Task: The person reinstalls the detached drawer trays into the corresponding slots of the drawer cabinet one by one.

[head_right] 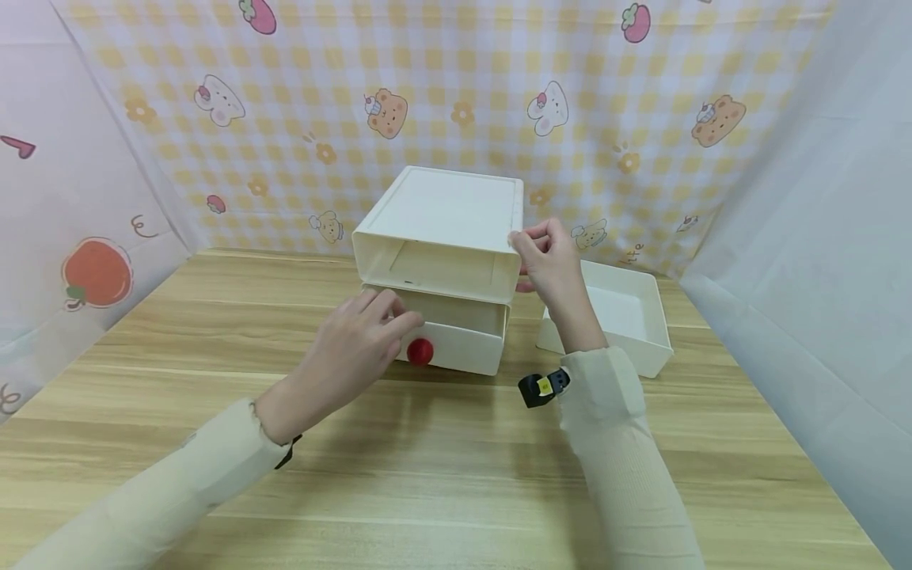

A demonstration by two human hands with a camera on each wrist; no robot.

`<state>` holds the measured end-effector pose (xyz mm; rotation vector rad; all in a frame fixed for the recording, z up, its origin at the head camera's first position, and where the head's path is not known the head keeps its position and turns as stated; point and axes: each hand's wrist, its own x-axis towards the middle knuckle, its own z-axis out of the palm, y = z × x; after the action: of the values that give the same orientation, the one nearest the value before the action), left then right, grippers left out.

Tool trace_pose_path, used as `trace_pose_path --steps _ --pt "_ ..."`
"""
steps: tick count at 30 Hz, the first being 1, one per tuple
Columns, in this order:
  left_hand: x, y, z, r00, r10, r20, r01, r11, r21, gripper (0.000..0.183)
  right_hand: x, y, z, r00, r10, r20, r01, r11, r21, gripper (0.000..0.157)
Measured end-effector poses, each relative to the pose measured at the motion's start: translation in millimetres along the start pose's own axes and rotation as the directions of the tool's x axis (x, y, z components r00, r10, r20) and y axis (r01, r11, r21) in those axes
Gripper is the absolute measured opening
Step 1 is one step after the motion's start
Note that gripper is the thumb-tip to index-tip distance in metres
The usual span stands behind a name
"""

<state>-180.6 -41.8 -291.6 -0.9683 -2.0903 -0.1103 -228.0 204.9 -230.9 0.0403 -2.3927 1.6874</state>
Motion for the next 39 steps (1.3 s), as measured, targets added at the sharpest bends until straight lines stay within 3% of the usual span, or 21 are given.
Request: trace_pose_path --steps 13,22,28,39 --pt "6.0 -1.0 4.0 0.999 -0.024 0.028 0.024 1.0 0.012 0.023 0.0 0.2 0.1 1.0 -0.004 -0.002 0.004 1.0 0.01 0.014" --pt "10.2 -3.3 8.5 0.993 -0.042 0.11 0.04 0.999 0.027 0.029 -0.5 0.0 0.2 1.0 -0.002 -0.002 0.002 1.0 -0.003 0.014" --pt "12.8 -5.0 10.7 0.986 -0.072 0.152 0.077 0.997 -0.022 0.031 -0.2 0.6 0.3 1.0 -0.005 -0.004 0.005 1.0 -0.003 0.015" --pt "3.1 7.3 18.9 0.983 -0.079 0.168 0.092 0.993 -0.069 0.031 0.0 1.1 0.6 1.0 -0.001 -0.008 0.001 1.0 -0.007 0.014"
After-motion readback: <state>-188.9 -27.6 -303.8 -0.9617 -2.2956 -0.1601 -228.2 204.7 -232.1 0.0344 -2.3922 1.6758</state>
